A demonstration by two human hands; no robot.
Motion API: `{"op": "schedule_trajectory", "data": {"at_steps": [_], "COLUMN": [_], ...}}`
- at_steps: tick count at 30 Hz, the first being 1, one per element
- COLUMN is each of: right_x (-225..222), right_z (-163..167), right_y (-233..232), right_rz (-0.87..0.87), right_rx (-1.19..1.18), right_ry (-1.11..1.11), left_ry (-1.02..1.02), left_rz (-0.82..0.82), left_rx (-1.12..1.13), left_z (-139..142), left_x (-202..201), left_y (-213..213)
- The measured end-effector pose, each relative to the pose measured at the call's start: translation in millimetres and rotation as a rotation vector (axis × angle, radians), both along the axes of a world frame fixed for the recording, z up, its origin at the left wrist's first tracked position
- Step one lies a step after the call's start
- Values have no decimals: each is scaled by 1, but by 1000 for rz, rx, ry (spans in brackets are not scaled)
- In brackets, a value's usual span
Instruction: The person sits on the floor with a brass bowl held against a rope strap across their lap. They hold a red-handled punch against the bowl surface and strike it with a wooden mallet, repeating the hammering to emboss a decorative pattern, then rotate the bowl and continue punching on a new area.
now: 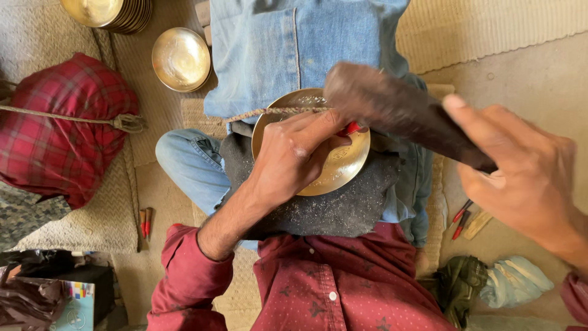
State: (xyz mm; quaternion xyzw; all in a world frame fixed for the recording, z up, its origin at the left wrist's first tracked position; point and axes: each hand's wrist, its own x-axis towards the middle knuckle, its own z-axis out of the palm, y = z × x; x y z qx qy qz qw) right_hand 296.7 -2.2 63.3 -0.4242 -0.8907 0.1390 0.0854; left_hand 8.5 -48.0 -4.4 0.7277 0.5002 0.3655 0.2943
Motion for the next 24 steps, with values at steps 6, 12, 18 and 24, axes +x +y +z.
{"op": "schedule_trajectory", "data": {"at_steps": [6,12,18,24], "right_x": [-1,4,19,42], "right_z": [2,4,-29,-61], "right_y": [0,-2,-26,-50], "right_rz": [-8,8,-120,-119], "right_rx": [50,37,7,49], "right_ry": [-66,-42,18,167], "left_ry": [-29,-35,-7,22], "left_rz": [10,-36,-165,-257], "left_rx": [-5,57,47,52], "left_z": [1,0,-2,-4], "left_x": [0,-2,-8,-11], "left_y": [-2,0,9,16]}}
